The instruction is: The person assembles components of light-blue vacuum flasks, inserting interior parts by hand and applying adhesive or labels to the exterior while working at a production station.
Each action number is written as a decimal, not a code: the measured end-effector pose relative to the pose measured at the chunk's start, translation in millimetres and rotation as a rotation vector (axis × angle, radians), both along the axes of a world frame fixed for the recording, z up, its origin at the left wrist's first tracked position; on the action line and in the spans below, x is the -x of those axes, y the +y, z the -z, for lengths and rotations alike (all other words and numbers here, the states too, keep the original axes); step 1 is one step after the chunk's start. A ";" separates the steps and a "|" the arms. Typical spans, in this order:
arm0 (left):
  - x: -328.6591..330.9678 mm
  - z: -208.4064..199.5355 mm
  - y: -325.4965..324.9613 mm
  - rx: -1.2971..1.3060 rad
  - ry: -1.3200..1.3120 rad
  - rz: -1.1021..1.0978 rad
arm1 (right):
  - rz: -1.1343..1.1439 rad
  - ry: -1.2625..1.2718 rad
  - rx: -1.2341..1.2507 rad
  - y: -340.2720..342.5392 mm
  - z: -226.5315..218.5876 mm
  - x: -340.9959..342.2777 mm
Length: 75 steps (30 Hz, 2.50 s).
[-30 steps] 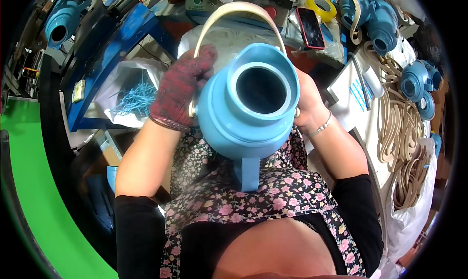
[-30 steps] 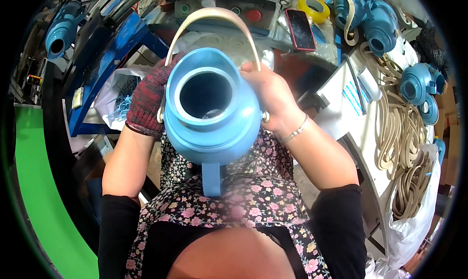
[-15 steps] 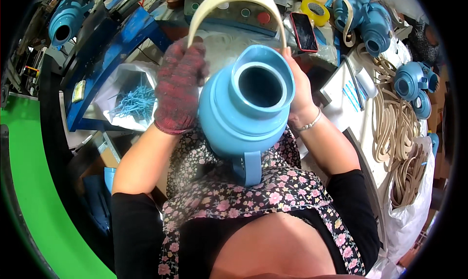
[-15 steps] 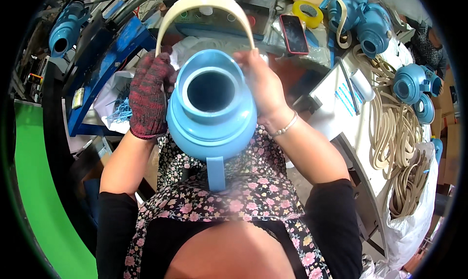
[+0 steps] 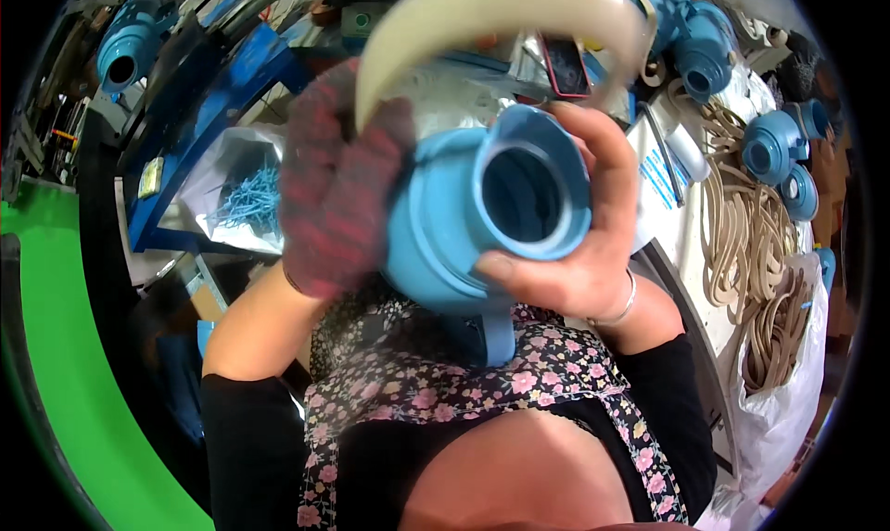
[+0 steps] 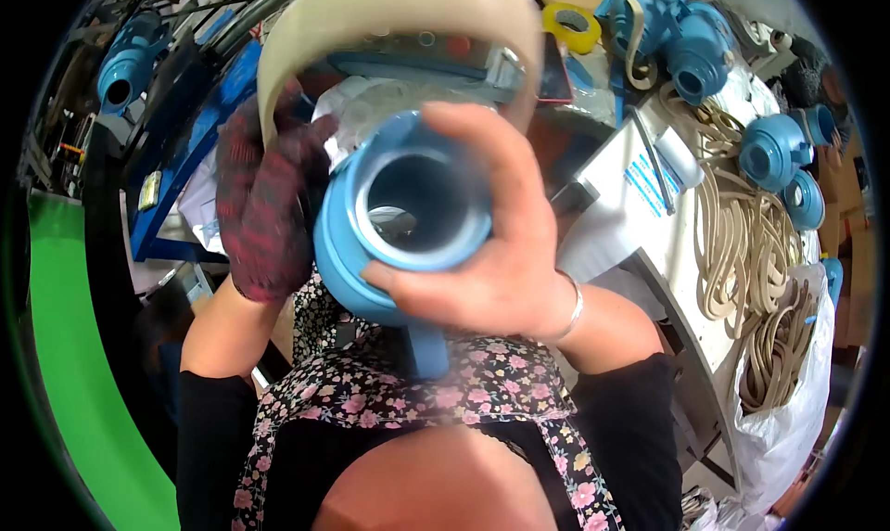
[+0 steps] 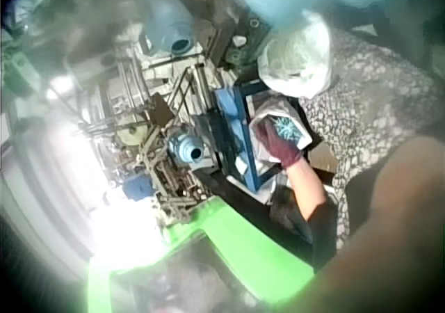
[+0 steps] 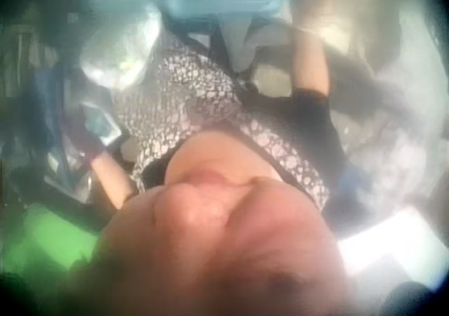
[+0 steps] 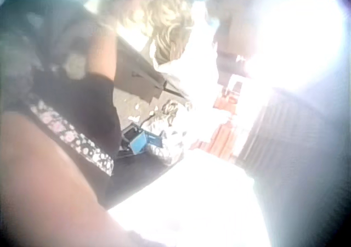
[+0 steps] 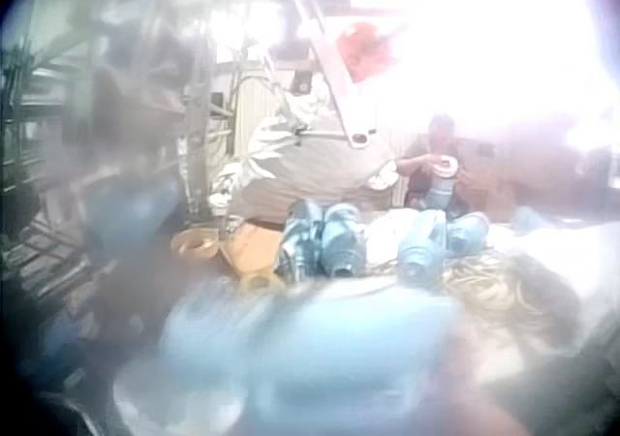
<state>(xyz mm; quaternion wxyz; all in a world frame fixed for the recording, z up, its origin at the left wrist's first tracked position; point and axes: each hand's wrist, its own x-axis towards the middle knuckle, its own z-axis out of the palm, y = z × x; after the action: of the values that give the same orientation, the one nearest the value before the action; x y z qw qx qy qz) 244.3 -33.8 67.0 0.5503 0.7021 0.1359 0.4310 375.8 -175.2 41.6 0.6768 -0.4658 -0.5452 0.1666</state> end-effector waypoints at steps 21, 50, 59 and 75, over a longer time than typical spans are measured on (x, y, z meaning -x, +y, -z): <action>183.9 177.8 59.4 0.524 0.495 -0.450 | 0.760 0.465 0.123 -171.2 20.7 -302.6; 554.5 199.4 -83.6 0.029 2.266 -0.296 | -0.216 -0.280 1.000 117.2 90.0 -62.3; 337.1 114.7 -7.4 -0.670 1.597 -0.269 | -0.655 -0.410 0.697 142.3 99.9 49.5; 244.6 121.7 22.8 0.365 -0.142 -0.448 | -0.373 0.830 0.317 106.2 51.7 68.2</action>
<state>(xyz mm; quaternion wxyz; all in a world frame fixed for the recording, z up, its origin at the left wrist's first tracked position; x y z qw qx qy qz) -0.3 -11.0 -54.7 0.5668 0.5122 0.3240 0.5581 307.6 -69.1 -10.1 0.7164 -0.3517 -0.2709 0.5382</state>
